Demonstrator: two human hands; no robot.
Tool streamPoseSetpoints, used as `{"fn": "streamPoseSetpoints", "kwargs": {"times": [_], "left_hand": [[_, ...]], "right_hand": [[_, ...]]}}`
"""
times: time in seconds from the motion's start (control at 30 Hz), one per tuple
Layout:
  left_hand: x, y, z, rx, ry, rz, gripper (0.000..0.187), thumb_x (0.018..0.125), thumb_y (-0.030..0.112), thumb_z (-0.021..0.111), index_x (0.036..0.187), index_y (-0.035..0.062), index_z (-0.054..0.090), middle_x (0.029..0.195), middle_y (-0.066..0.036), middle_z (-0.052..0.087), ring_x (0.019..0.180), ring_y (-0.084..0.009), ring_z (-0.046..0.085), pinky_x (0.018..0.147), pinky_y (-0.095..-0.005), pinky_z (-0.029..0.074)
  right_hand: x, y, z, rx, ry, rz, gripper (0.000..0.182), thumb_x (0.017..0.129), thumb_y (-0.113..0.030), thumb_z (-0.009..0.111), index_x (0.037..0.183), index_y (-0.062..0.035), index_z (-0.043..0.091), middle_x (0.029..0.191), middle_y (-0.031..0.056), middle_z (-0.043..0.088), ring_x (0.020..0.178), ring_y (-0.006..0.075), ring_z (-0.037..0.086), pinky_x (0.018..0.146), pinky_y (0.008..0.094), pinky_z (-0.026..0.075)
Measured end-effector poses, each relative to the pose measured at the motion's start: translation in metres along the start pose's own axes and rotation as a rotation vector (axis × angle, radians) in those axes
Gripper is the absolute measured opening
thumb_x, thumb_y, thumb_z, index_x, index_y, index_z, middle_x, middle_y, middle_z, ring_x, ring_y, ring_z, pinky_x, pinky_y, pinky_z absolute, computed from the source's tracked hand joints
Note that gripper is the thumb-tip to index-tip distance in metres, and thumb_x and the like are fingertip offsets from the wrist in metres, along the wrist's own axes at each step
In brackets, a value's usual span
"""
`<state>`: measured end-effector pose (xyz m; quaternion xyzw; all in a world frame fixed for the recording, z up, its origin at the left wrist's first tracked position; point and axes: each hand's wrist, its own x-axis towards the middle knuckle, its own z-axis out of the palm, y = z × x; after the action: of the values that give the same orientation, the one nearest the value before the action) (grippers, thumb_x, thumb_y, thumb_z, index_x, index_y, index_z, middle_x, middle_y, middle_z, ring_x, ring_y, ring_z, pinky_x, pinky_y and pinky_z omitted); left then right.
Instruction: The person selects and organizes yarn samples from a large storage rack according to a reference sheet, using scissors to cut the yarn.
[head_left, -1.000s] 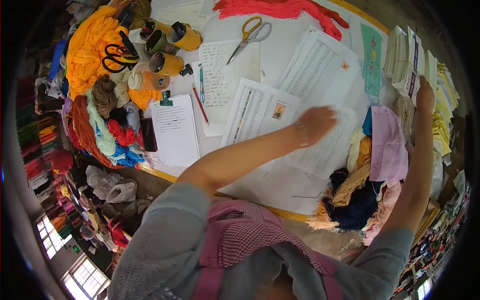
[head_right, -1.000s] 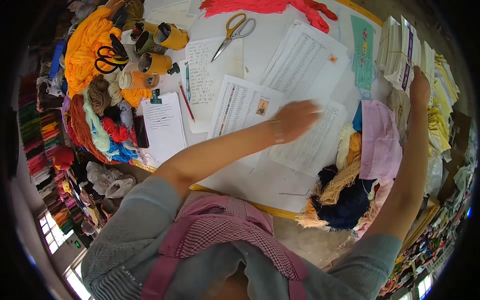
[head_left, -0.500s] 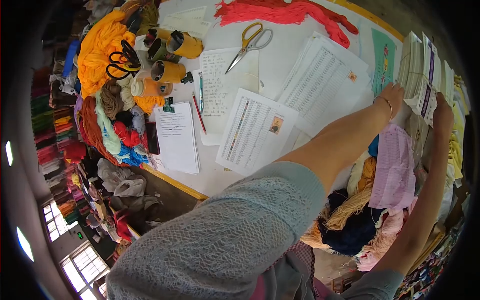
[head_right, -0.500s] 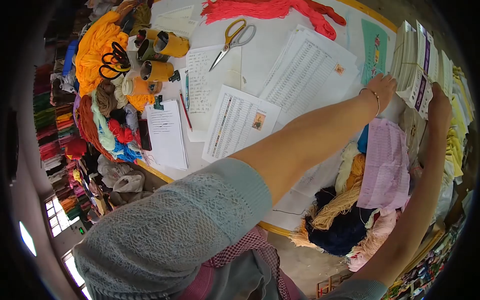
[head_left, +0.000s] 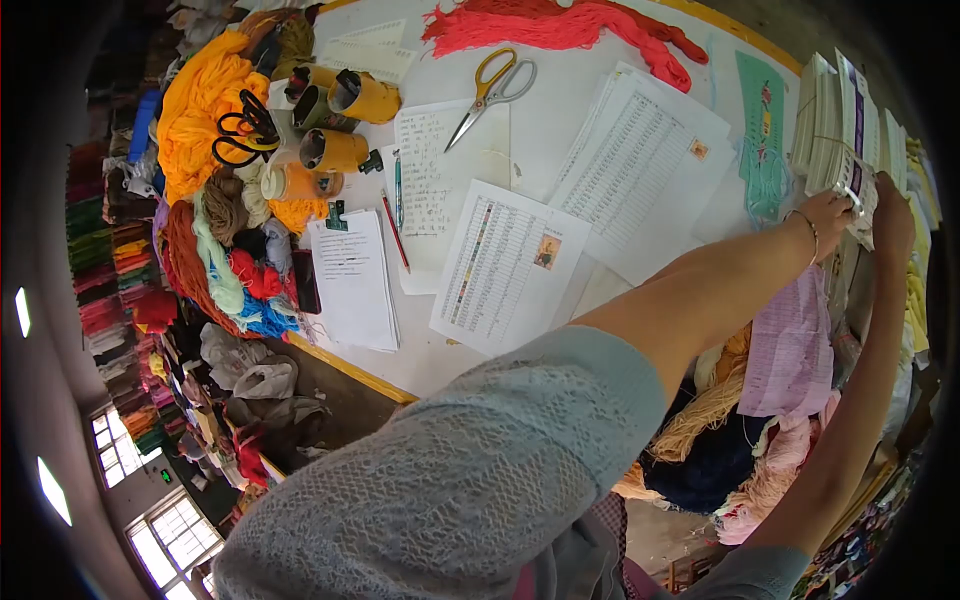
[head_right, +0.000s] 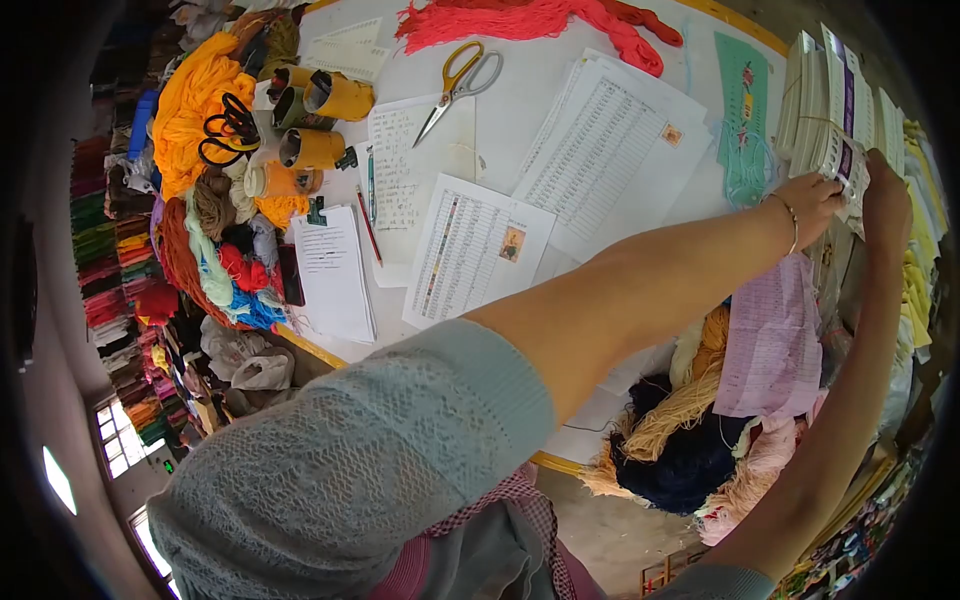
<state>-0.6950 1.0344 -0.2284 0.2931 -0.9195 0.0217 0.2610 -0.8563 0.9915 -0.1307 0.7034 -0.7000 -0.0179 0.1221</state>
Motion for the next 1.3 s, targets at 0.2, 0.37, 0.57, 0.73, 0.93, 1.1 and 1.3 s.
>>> {"fn": "streamPoseSetpoints", "kwargs": {"times": [0.2, 0.37, 0.57, 0.73, 0.93, 1.1, 1.3], "left_hand": [[0.014, -0.008, 0.007, 0.013, -0.05, -0.029, 0.027, 0.082, 0.021, 0.052, 0.099, 0.0114, 0.071, 0.134, -0.001, 0.048, 0.125, -0.0219, 0.039, 0.1, -0.0354, 0.032], [0.013, -0.013, -0.002, -0.055, -0.124, -0.051, 0.029, 0.08, 0.022, 0.056, 0.104, 0.01, 0.067, 0.133, -0.004, 0.048, 0.125, -0.0227, 0.039, 0.1, -0.0362, 0.033], [-0.139, -0.029, -0.106, -0.489, -0.172, -0.283, 0.026, 0.072, 0.007, 0.059, 0.098, 0.0046, 0.059, 0.098, -0.014, 0.057, 0.098, -0.0326, 0.053, 0.086, -0.0403, 0.043], [-0.387, -0.047, -0.193, -0.009, 0.127, -0.9, 0.032, 0.067, 0.006, 0.064, 0.099, 0.0031, 0.058, 0.098, -0.017, 0.053, 0.095, -0.0357, 0.048, 0.082, -0.044, 0.04], [-0.49, -0.043, -0.233, 0.064, -0.122, -1.481, 0.053, 0.062, 0.019, 0.077, 0.106, 0.0076, 0.049, 0.1, -0.016, 0.054, 0.095, -0.0347, 0.053, 0.08, -0.0403, 0.048], [-0.51, -0.059, -0.239, -0.307, -0.257, -1.555, 0.04, 0.064, 0.019, 0.076, 0.095, 0.0057, 0.054, 0.082, -0.01, 0.059, 0.075, -0.0293, 0.06, 0.07, -0.0383, 0.049], [-0.505, -0.036, -0.328, -0.316, 0.066, -1.117, 0.007, 0.084, 0.005, 0.055, 0.088, 0.006, 0.049, 0.082, -0.018, 0.062, 0.077, -0.0369, 0.061, 0.064, -0.0437, 0.047]], "right_hand": [[-0.081, 0.004, -0.047, -0.036, 0.124, -0.098, 0.036, 0.086, -0.003, 0.042, 0.117, -0.0136, 0.056, 0.104, 0.0156, 0.064, 0.093, 0.0335, 0.062, 0.073, 0.0407, 0.049], [-0.215, -0.03, -0.136, 0.076, 0.277, 0.073, 0.035, 0.089, 0.004, 0.045, 0.122, -0.0024, 0.055, 0.115, 0.0086, 0.063, 0.101, 0.0189, 0.062, 0.085, 0.0295, 0.049], [-0.289, -0.079, -0.213, 0.241, 0.346, -0.037, 0.024, 0.091, 0.001, 0.051, 0.112, 0.0002, 0.061, 0.105, 0.0138, 0.06, 0.095, 0.0242, 0.058, 0.083, 0.0341, 0.045], [-0.35, -0.114, -0.201, 0.473, 0.292, 0.22, 0.019, 0.087, -0.001, 0.058, 0.105, 0.0001, 0.065, 0.075, 0.0028, 0.051, 0.063, 0.0147, 0.042, 0.053, 0.0297, 0.033], [-0.384, -0.184, -0.219, 1.458, 0.194, 0.547, 0.031, 0.091, -0.022, 0.041, 0.103, 0.0025, 0.056, 0.1, 0.0072, 0.055, 0.093, 0.0141, 0.051, 0.084, 0.0246, 0.039], [-0.415, -0.227, -0.269, 1.733, 0.301, 0.558, 0.014, 0.094, -0.012, 0.048, 0.106, -0.0041, 0.05, 0.11, 0.0084, 0.056, 0.099, 0.0172, 0.057, 0.081, 0.0295, 0.049], [-0.486, -0.263, -0.313, 1.506, 0.522, 0.702, 0.024, 0.084, 0.006, 0.058, 0.104, -0.0041, 0.05, 0.106, 0.0072, 0.055, 0.091, 0.0114, 0.056, 0.075, 0.0238, 0.049]]}}
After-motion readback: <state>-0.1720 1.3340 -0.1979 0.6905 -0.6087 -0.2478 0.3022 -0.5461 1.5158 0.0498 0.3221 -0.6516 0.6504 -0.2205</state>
